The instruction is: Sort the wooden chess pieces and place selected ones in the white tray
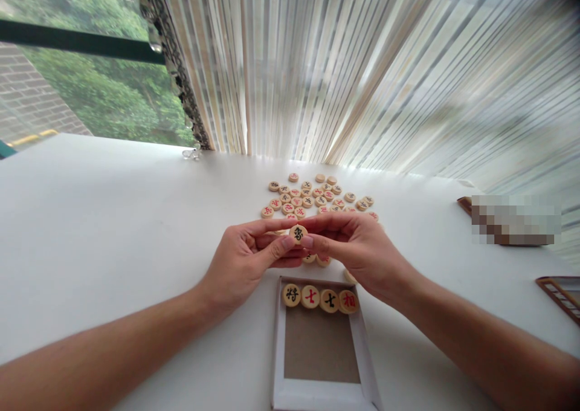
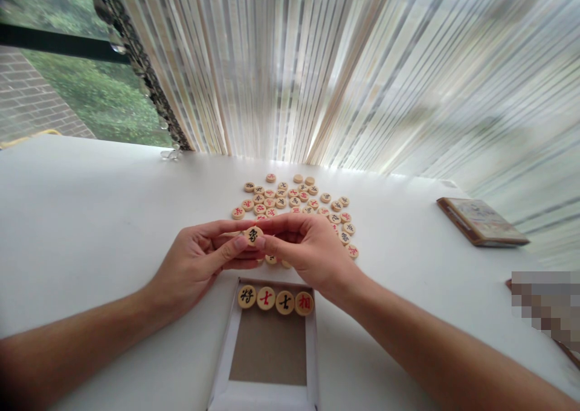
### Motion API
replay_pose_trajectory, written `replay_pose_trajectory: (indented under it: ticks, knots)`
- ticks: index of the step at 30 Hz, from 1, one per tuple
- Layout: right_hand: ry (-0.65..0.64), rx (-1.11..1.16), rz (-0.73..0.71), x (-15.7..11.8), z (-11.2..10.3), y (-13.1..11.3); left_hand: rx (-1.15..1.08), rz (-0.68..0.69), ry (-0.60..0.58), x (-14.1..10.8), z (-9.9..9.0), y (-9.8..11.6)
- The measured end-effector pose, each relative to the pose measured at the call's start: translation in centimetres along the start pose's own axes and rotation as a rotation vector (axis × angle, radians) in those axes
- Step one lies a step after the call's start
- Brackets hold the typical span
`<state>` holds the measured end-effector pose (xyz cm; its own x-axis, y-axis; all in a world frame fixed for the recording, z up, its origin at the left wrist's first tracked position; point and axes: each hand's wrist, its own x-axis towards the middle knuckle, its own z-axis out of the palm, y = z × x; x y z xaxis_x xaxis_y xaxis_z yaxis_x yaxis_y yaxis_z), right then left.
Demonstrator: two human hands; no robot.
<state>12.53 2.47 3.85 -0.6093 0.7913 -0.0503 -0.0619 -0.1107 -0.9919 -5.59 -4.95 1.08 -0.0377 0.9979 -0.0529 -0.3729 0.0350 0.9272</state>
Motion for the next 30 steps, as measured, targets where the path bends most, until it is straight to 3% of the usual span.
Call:
replay_pose_trajectory:
  ticks: [18,30]
  knots:
    - [0.029,0.073,0.002,-0.35,0.25,0.74,0.108,0.176,-0.113,-0.8,0.8,-0.08]
    - [0.032,0.059,0.028,-0.27,0.14,0.33,0.033,0.127,-0.056,-0.61,0.64,0.32]
